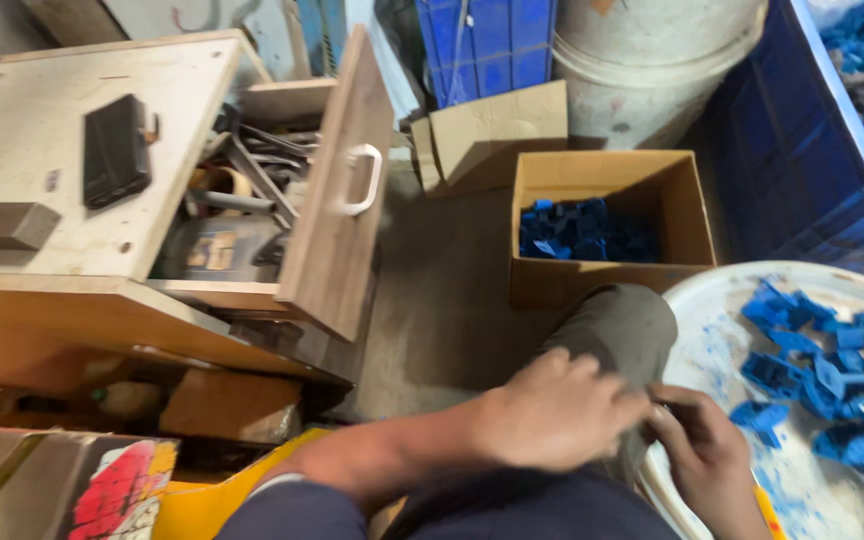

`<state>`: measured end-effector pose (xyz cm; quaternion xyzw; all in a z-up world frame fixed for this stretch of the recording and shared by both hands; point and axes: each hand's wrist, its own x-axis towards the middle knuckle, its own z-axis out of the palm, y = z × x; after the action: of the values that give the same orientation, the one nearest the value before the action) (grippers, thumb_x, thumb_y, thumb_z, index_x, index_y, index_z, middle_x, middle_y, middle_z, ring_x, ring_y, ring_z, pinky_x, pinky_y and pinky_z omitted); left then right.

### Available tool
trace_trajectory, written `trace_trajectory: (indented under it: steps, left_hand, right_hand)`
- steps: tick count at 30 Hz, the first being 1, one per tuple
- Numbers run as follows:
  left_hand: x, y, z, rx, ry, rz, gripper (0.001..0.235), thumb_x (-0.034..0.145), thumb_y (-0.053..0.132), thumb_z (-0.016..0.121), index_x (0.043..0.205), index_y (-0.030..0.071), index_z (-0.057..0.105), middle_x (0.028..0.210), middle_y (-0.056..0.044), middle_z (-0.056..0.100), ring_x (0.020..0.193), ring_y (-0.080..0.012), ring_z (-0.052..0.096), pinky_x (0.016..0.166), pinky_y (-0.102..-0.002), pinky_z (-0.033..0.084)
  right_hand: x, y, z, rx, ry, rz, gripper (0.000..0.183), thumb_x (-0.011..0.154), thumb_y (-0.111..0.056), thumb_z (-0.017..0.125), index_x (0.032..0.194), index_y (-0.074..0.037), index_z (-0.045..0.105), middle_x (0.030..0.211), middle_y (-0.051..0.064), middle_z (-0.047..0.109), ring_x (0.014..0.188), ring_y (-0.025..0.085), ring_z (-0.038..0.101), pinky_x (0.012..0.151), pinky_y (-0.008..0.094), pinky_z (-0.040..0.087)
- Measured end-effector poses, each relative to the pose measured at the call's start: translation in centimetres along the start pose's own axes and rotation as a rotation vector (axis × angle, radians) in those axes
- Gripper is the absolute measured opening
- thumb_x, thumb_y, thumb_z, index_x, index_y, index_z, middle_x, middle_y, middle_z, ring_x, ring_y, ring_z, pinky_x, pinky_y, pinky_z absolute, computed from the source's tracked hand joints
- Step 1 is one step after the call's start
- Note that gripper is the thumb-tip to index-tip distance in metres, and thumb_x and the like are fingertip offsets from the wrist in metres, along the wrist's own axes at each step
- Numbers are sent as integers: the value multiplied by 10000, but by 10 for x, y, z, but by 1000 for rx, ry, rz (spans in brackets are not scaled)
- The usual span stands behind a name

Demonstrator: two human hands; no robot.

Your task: The person uses a yellow blade to scrape and smooth the edges of blue plastic components one by one over a white circular tray.

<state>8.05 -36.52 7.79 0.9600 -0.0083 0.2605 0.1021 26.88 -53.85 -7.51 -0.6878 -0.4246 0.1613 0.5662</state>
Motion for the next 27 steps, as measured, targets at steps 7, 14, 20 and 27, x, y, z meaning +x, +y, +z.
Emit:
trace_trajectory:
  steps: [7, 14, 20, 27]
  left_hand:
    - [-87, -120, -146, 513, 724, -636, 154, 1020, 163, 729, 1060, 46, 637, 960, -115, 653, 906, -285, 651, 789, -438, 506]
    - [-182, -246, -107, 253, 19, -714, 625, 761, 307, 745, 1336, 86, 639, 1396, -162, 594, 1223, -393, 562, 1038, -485, 418]
    - [-144, -250, -96, 315, -180, -866, 686, 678, 312, 764, 1342, 205, 629, 1458, -36, 586, 1191, -357, 576, 1018, -487, 463]
    - [-124, -248, -81, 611, -243, -677, 301, 767, 133, 670, 1064, 155, 718, 1096, -81, 696, 1049, -368, 648, 824, -492, 548]
  right_hand:
    - [-30, 150, -61, 230, 337, 202, 247, 1108, -79, 651, 950, 53, 513, 763, 178, 621, 587, 184, 581, 541, 327, 471]
    - [-81, 187, -70, 293, 354, 388, 187, 998, -148, 641, 988, 20, 559, 756, 161, 640, 579, 195, 579, 496, 339, 465]
    - [-100, 146, -32, 371, 500, 514, 159, 976, -163, 643, 995, -10, 605, 769, 113, 634, 617, 159, 552, 571, 293, 449]
    - [-104, 198, -43, 203, 457, 465, 179, 980, -165, 664, 1020, 1, 609, 772, 154, 669, 613, 201, 616, 568, 357, 522]
